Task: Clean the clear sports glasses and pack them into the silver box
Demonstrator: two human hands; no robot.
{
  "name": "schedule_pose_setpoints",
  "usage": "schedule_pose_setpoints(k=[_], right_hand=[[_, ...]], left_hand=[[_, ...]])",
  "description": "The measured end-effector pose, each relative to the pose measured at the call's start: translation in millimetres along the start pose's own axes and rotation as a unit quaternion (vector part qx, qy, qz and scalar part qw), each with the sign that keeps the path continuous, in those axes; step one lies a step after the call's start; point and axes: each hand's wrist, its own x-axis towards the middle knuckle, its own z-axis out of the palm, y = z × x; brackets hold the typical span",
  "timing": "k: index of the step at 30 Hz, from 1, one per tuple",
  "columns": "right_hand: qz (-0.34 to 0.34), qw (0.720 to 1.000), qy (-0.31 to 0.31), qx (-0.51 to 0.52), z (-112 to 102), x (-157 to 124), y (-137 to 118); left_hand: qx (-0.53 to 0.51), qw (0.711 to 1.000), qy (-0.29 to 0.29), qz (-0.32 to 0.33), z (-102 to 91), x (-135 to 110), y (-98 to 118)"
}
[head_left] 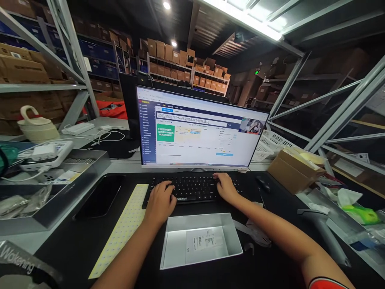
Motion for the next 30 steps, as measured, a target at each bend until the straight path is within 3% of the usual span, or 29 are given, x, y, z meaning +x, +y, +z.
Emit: schedule_pose_setpoints(k=[18, 30], right_hand=[[-0.076, 0.996, -0.041, -0.011, 11, -3, -25], [-0.180, 0.977, -0.111, 0.026, 27, -2, -54]], left_hand=[[0.038, 0.999, -0.019, -0.004, -5.3, 0, 9], [0.041, 0.999, -0.021, 0.019, -5.2, -1, 6]])
